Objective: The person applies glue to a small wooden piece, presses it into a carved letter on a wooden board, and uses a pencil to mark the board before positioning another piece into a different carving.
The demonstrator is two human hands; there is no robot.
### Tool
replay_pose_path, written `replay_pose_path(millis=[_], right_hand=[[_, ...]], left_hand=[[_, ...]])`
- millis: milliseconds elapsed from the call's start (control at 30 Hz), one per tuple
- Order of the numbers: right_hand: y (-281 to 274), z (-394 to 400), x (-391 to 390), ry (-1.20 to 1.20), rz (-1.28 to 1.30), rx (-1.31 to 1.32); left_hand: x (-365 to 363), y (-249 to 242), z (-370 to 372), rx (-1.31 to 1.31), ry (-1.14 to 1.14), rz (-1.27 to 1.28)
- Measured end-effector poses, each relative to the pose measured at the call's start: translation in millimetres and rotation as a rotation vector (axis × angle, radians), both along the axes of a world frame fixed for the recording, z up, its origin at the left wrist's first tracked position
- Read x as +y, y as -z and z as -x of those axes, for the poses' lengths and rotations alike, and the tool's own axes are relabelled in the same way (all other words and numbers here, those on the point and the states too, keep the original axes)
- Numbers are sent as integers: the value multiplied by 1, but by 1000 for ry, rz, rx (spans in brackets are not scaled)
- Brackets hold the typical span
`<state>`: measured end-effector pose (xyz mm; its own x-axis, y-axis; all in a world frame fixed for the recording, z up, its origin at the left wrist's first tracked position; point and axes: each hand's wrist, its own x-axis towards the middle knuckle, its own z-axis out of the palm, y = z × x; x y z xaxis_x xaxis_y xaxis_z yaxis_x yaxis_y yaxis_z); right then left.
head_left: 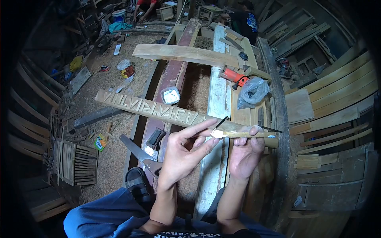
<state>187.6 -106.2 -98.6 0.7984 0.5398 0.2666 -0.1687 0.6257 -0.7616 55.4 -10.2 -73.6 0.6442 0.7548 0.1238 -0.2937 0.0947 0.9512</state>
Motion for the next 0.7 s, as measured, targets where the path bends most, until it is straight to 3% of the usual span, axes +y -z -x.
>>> replay_pose_path(millis=[433, 633, 700], right_hand=[[-5, 4, -1, -2, -22, -19], [-6, 4, -1, -10, -38, -55], [-6, 4, 0, -7, -38, -64]], left_hand=[[-1, -5, 9, -23, 76, 99], [1, -4, 10, 50, 61, -1], [5, -4, 9, 110, 30, -148]])
